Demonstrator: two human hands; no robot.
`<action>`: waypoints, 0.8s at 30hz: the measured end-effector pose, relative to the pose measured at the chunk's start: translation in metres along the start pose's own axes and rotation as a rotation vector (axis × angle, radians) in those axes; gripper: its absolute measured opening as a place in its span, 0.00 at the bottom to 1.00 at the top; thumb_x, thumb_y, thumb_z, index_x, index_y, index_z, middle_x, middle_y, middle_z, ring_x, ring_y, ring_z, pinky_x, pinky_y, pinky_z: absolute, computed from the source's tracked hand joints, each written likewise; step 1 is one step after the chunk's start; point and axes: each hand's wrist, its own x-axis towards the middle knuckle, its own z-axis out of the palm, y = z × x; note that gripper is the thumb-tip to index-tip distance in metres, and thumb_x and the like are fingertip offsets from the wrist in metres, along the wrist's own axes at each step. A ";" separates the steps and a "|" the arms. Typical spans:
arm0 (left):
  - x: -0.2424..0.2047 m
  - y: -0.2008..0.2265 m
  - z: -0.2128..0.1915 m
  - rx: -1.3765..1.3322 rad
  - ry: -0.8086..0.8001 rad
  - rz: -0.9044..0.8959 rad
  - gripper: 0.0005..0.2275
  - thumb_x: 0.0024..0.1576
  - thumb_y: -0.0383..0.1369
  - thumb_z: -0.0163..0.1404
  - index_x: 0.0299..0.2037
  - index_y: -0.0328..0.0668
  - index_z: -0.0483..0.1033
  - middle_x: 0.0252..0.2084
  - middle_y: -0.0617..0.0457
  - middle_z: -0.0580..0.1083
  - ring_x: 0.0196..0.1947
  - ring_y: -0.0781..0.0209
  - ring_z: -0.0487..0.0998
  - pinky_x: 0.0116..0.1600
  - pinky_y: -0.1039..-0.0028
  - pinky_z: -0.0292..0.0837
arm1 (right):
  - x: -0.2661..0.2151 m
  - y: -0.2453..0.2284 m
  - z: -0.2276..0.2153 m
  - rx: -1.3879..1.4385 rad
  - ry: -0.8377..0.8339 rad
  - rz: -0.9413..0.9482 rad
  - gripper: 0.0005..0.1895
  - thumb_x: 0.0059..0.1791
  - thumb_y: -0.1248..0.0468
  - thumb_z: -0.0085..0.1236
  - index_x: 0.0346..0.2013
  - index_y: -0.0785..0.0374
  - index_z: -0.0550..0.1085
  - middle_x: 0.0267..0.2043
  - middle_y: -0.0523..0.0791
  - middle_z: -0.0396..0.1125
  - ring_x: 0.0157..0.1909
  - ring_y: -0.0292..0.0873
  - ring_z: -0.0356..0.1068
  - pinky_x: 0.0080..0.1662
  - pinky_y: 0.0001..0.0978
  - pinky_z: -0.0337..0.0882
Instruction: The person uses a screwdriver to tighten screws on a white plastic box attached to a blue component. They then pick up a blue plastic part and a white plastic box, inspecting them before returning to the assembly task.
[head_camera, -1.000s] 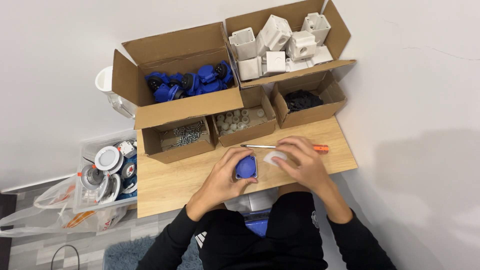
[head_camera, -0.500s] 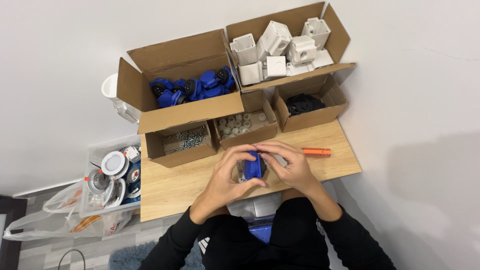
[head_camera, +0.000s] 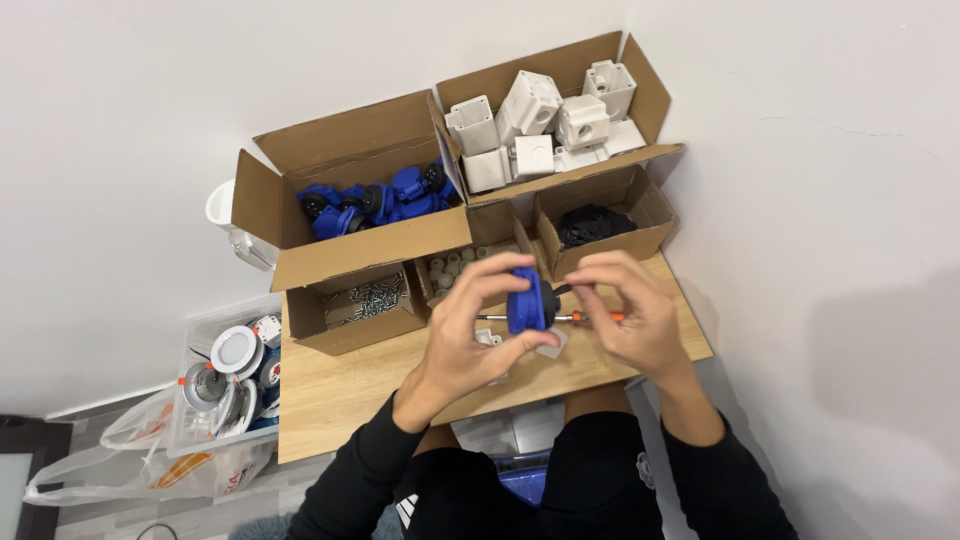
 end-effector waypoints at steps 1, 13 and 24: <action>0.003 -0.001 0.000 0.036 0.064 0.033 0.25 0.49 0.32 0.74 0.53 0.33 0.77 0.60 0.33 0.78 0.58 0.35 0.83 0.60 0.48 0.83 | -0.001 0.006 -0.008 -0.043 0.050 -0.036 0.08 0.50 0.80 0.66 0.42 0.70 0.84 0.38 0.52 0.77 0.38 0.50 0.77 0.45 0.41 0.78; 0.036 0.038 -0.033 -0.170 0.269 0.185 0.22 0.66 0.44 0.59 0.60 0.41 0.66 0.66 0.29 0.69 0.64 0.36 0.78 0.65 0.55 0.87 | 0.021 0.042 -0.050 -0.395 0.139 0.129 0.14 0.59 0.72 0.67 0.59 0.71 0.77 0.52 0.53 0.72 0.40 0.44 0.73 0.42 0.31 0.74; 0.023 0.102 -0.066 -0.234 0.415 0.272 0.11 0.83 0.49 0.40 0.58 0.60 0.71 0.55 0.39 0.70 0.44 0.40 0.82 0.38 0.63 0.91 | -0.057 0.076 0.021 -0.607 -0.513 0.033 0.20 0.57 0.49 0.58 0.56 0.58 0.80 0.56 0.43 0.76 0.59 0.45 0.74 0.59 0.46 0.70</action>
